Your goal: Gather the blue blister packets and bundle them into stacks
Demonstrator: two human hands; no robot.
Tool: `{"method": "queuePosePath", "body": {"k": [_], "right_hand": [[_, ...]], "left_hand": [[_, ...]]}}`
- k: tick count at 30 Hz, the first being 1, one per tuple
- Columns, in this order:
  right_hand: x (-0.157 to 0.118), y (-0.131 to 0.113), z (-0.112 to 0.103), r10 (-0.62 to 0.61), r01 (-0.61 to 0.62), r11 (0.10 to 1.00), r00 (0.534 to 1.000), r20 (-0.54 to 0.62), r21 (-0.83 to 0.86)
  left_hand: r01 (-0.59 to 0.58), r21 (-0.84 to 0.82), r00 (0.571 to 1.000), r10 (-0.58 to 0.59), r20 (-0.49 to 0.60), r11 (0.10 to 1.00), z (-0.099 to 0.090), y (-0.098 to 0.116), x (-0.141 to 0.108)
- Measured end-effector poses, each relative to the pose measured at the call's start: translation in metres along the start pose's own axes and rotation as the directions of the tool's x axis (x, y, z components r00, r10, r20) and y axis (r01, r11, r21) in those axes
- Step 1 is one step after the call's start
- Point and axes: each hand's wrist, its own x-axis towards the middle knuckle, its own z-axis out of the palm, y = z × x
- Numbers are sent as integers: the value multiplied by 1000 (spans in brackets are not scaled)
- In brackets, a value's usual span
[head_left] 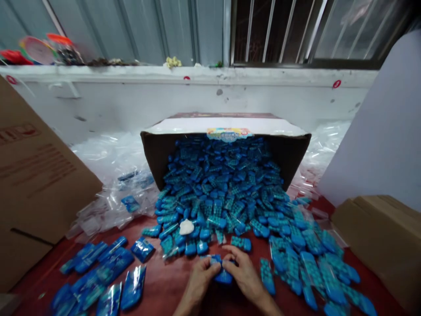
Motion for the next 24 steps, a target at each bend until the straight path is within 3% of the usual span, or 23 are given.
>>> {"method": "queuePosePath", "body": {"k": [4, 10, 13, 16, 18, 20, 22, 24], "right_hand": [[9, 2, 10, 49, -33, 978, 996, -75, 208], [2, -6, 18, 80, -46, 978, 984, -161, 203], [-6, -17, 13, 7, 1, 999, 983, -182, 45], [-7, -18, -5, -104, 79, 971, 990, -100, -225], [-4, -10, -19, -191, 99, 838, 974, -119, -537], [1, 4, -30, -148, 9, 657, 982, -116, -753], [6, 17, -35, -84, -29, 548, 992, -90, -836], [12, 26, -39, -50, -28, 531, 997, -64, -847]], "left_hand": [[6, -126, 999, -12, -49, 992, 6, -4, 6], [-26, -101, 998, 20, -67, 995, 12, 3, -1], [21, -81, 1000, -22, -18, 996, 12, 7, -9], [147, -175, 989, -142, 43, 973, 8, 7, -16], [195, -249, 981, -187, 55, 949, 5, 6, -20], [212, -326, 977, -205, 56, 921, 2, 4, -23], [233, -372, 972, -226, 63, 898, 1, 3, -25], [258, -376, 965, -253, 66, 890, 0, 1, -25]]}}
